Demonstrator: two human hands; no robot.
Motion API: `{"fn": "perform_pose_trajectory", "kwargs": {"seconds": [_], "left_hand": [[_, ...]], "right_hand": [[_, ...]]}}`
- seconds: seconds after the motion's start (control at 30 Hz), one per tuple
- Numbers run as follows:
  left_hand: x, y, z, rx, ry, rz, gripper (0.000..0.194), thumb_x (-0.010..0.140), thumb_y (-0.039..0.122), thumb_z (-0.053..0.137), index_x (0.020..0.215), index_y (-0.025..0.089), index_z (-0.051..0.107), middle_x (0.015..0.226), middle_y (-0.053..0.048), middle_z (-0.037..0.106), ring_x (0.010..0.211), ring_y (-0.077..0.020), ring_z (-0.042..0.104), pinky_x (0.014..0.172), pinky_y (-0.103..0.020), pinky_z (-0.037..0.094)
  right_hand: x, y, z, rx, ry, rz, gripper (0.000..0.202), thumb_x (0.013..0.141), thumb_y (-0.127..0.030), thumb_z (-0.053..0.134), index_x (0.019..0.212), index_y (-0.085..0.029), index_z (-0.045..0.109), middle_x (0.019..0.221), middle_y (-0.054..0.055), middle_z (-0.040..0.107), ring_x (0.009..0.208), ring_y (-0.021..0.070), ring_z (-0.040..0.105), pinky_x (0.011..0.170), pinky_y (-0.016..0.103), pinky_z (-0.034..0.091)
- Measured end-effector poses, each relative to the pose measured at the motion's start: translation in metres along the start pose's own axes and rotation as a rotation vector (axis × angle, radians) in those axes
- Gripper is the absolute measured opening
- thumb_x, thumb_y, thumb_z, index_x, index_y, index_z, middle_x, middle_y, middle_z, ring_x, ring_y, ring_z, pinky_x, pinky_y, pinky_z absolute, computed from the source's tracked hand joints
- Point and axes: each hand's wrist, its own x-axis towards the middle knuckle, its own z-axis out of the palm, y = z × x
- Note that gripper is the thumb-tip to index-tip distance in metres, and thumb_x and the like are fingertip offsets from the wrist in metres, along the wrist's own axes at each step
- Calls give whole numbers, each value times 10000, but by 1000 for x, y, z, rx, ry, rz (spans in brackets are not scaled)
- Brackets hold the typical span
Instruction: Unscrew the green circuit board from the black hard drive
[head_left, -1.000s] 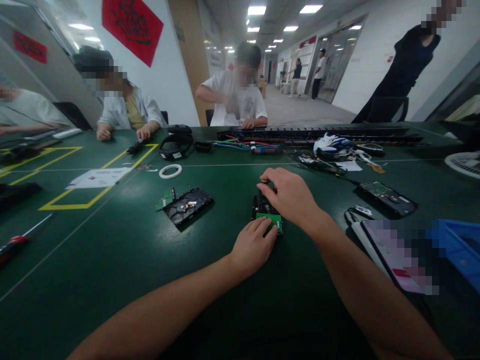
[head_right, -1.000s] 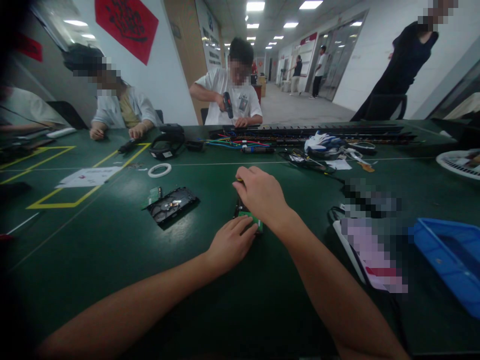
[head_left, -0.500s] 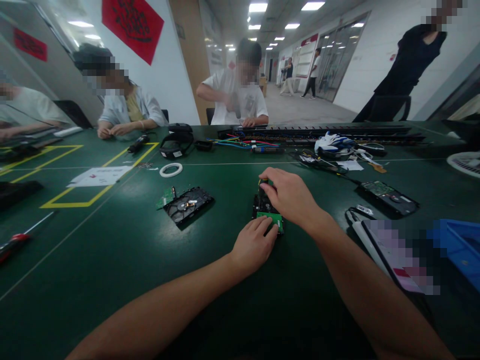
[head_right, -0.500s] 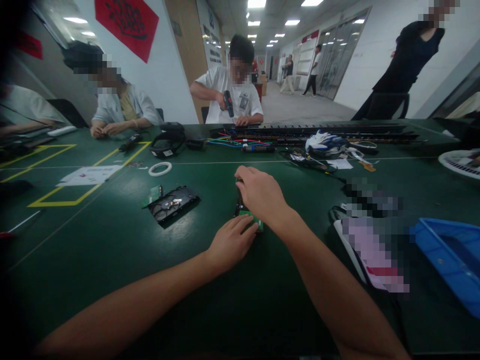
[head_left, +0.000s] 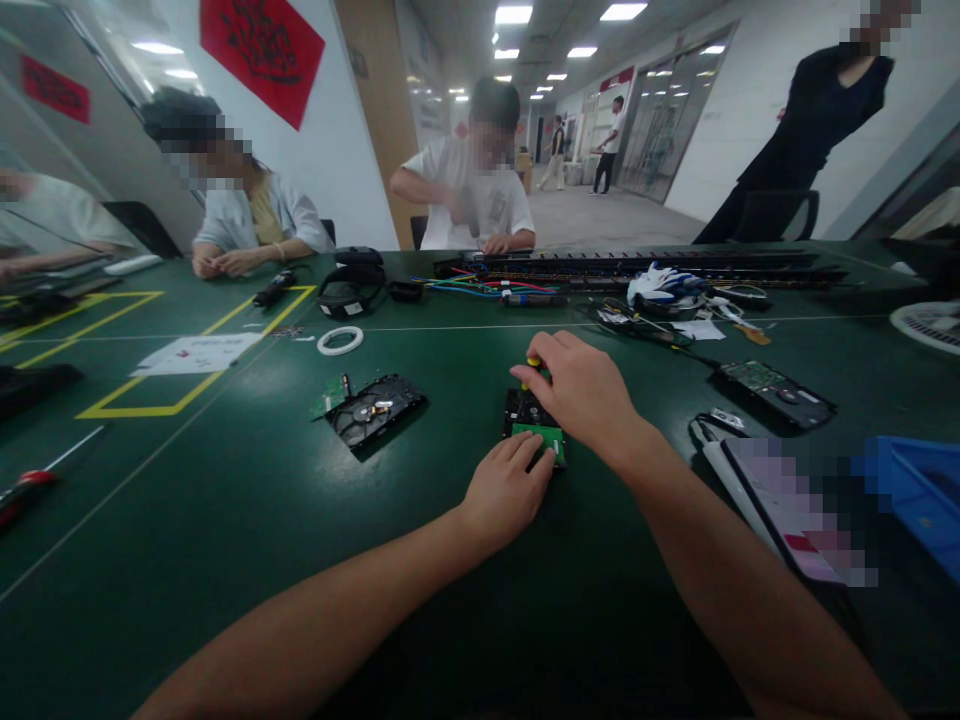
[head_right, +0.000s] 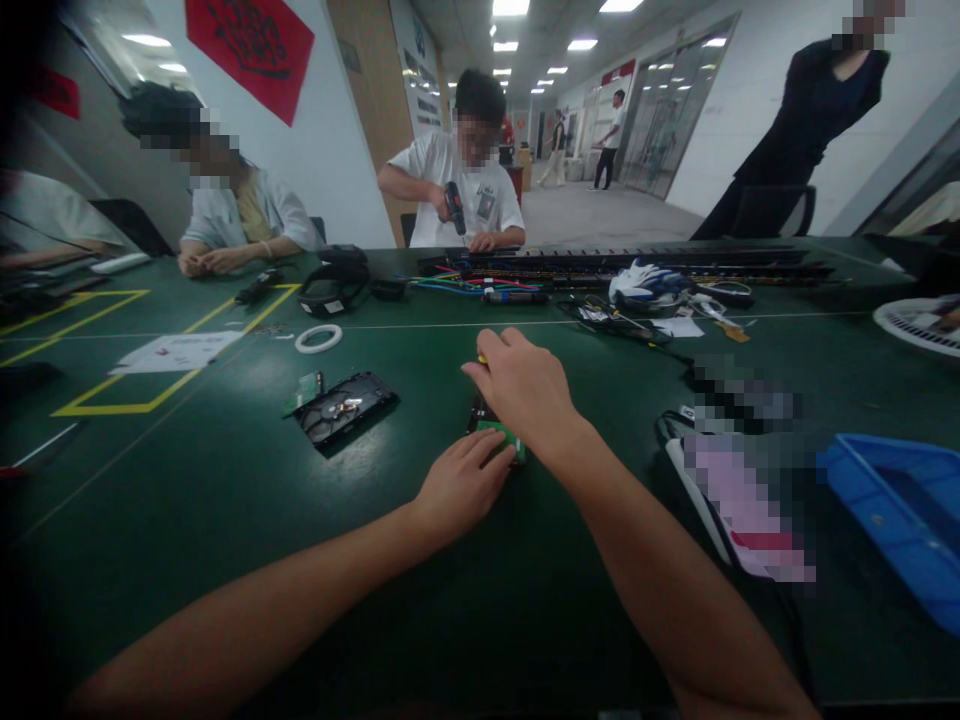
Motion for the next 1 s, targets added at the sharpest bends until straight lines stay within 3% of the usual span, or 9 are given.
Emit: {"fn": "perform_pose_trajectory", "kwargs": {"seconds": [0.2, 0.53, 0.87, 1.0], "left_hand": [[1, 1, -2, -1, -1, 3, 319, 1043, 232, 522, 1335, 154, 626, 1367, -153, 640, 1318, -304, 599, 1107, -472, 528], [1, 2, -2, -10, 8, -5, 323, 1029, 216, 535, 1336, 174, 625, 1366, -153, 646, 1304, -302, 612, 1092, -485, 540], [2, 1, -3, -4, 4, 5, 308, 1044, 218, 514, 1321, 156, 634, 1349, -151, 651, 1311, -300, 608, 1092, -471, 540], [2, 1, -4, -5, 9, 7, 310, 1036, 216, 529, 1320, 156, 637, 1349, -154, 653, 1305, -306, 611, 1092, -472, 540]], "right_hand": [[1, 1, -2, 81, -37, -39, 103, 1014, -258, 605, 1086, -202, 652, 1095, 87, 698, 948, 230, 649, 784, 342, 446], [2, 5, 2, 260, -68, -60, 232, 964, -101, 548, 1156, -217, 607, 1154, 83, 733, 1026, 239, 681, 882, 364, 474], [1, 2, -3, 163, -45, -66, 141, 984, -298, 661, 1079, -194, 668, 1066, 85, 714, 934, 236, 652, 853, 373, 480], [0, 3, 0, 174, -48, -82, 210, 1008, -228, 574, 1192, -185, 665, 1190, 113, 717, 1019, 247, 664, 880, 385, 489]]}}
